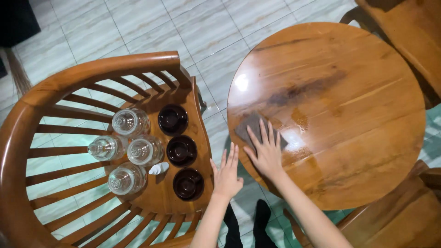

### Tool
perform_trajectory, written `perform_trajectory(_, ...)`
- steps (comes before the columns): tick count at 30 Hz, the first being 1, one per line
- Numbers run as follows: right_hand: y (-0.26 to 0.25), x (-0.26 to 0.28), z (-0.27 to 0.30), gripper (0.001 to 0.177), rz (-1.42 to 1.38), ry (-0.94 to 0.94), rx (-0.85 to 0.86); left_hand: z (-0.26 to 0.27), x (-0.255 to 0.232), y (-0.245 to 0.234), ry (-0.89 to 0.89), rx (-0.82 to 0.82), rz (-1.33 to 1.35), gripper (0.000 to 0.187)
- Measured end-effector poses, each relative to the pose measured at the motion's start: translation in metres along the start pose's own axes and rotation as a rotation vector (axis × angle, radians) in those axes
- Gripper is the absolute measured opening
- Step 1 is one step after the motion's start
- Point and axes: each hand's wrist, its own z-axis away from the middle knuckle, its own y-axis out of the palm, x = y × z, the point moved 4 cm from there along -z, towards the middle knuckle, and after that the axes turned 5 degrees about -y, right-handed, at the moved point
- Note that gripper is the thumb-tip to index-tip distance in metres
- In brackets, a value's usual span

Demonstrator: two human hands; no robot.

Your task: The recorder organizes glassware on a wooden table, then uses a duster and a cloth to clean the surface.

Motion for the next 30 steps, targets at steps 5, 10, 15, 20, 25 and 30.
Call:
perform_trajectory(5, 0.015, -0.004, -0.004, 0.059, -0.007, 0.017, 0.017, 0.005, 0.002, 0.003, -0.010, 0.001, -0.022, 0.113)
perform_trajectory(10, -0.014, 0.014, 0.050, 0.053, -0.132, -0.102, 0.001, 0.000, 0.003, -0.001, 0.029, -0.057, -0.060, 0.108)
perform_trajectory(15, 0.007, 0.010, 0.114, 0.061, -0.151, -0.041, 0.147, -0.001, 0.011, -0.006, 0.057, -0.015, 0.152, 0.106)
perform_trajectory(20, 0.015, 0.025, 0.040, 0.066, -0.015, -0.055, 0.122, -0.012, 0.026, -0.008, 0.046, 0.005, 0.328, 0.104)
perform_trajectory(25, 0.036, 0.026, -0.036, 0.070, -0.001, -0.063, 0.015, -0.011, 0.008, -0.030, -0.001, -0.071, 0.340, 0.105)
perform_trajectory(30, 0.029, 0.025, -0.019, 0.057, -0.102, 0.013, -0.042, -0.005, 0.010, -0.007, 0.012, -0.151, 0.353, 0.090)
